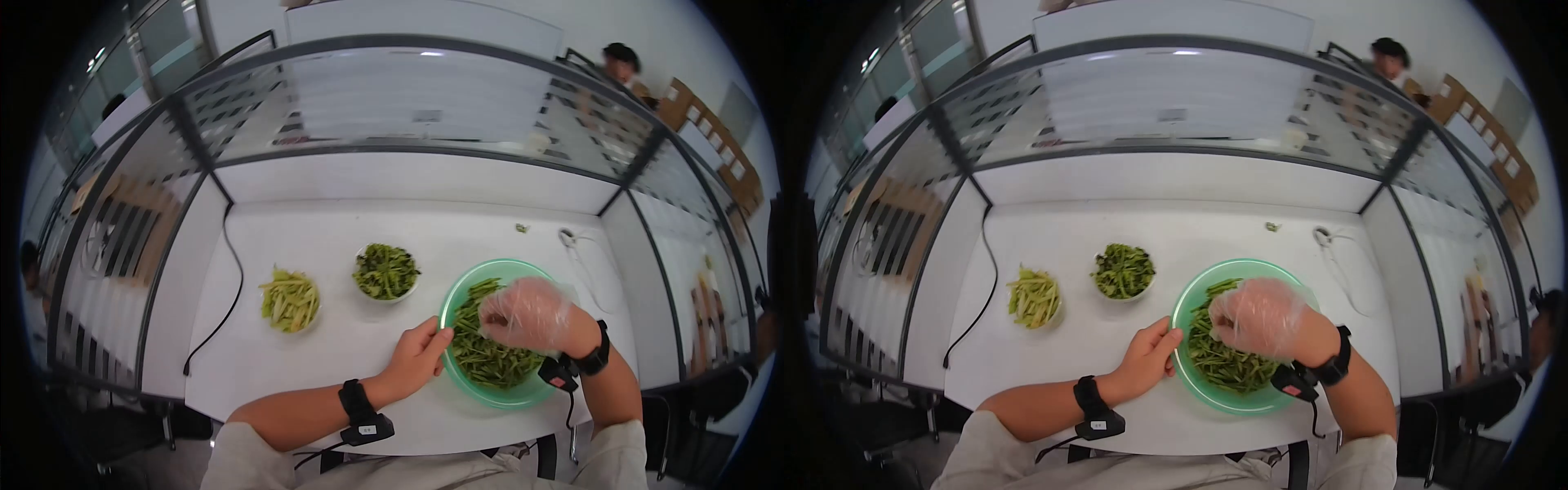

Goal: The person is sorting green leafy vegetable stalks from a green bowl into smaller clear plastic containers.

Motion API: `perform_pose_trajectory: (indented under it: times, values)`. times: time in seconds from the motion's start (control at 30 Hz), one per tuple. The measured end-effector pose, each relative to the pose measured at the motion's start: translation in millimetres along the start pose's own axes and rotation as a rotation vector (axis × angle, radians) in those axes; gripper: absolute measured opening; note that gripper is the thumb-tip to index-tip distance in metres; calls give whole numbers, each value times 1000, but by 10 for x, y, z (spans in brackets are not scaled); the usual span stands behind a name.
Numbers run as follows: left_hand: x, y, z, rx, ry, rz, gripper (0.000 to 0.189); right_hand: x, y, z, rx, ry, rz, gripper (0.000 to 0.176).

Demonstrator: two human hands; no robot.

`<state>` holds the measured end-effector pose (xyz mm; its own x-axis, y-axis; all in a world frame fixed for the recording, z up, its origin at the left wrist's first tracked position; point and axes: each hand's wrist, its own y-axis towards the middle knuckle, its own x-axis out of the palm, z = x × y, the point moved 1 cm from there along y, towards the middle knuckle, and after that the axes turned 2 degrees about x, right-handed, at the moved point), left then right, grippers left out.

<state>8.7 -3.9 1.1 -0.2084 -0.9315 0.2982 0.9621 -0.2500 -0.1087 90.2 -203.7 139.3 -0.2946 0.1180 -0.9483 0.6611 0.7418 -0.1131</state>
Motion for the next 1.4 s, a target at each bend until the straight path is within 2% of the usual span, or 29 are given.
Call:
perform_pose_trajectory:
  times: [0.1, 0.17, 0.23, 0.33, 0.37, 0.5, 0.53, 0.73, 0.9, 1.07, 1.13, 1.23, 1.37, 1.4]
  values:
    - [-3, 12, -23, -24, 21, 57, 29, -130, -69, 58, 24, -80, -16, 16]
    - [11, 7, 4, 36, 34, 79, 31, -133, -129, 49, 29, -71, -86, 17]
    - [-14, 8, 13, 16, 102, 68, 29, -183, -199, 15, 41, -29, -132, 17]
    - [-16, 35, -26, 18, 43, 53, 32, -86, -384, -24, 82, -12, -130, 17]
    - [-15, 33, -20, 11, 18, 31, 33, -84, -438, -111, 188, 22, -155, 15]
    - [0, 55, -2, 4, -3, 23, 35, 80, -678, -178, 222, 80, -104, 11]
    - [28, 47, 21, 9, -4, 43, 36, 127, -716, -155, 172, 70, -69, 10]
    - [50, 40, 59, 19, -43, 55, 38, 365, -648, -178, 171, 28, -35, 19]
    - [24, 41, 13, -6, -25, 47, 36, 494, -411, -249, 202, 51, -118, 28]
    - [46, 38, 55, -26, -35, 69, 38, 556, -287, -291, 216, -110, -197, 23]
    - [27, 35, 47, -19, -12, 50, 37, 491, -267, -312, 279, -70, -244, 21]
    - [13, 33, 26, -28, 6, 30, 36, 473, -359, -148, 157, 232, -106, 18]
    - [4, 35, 27, -31, 13, 24, 35, 304, -445, 31, 372, 592, 54, 6]
    - [1, 36, 28, -35, 19, 28, 34, 331, -447, 111, 367, 802, 152, 6]
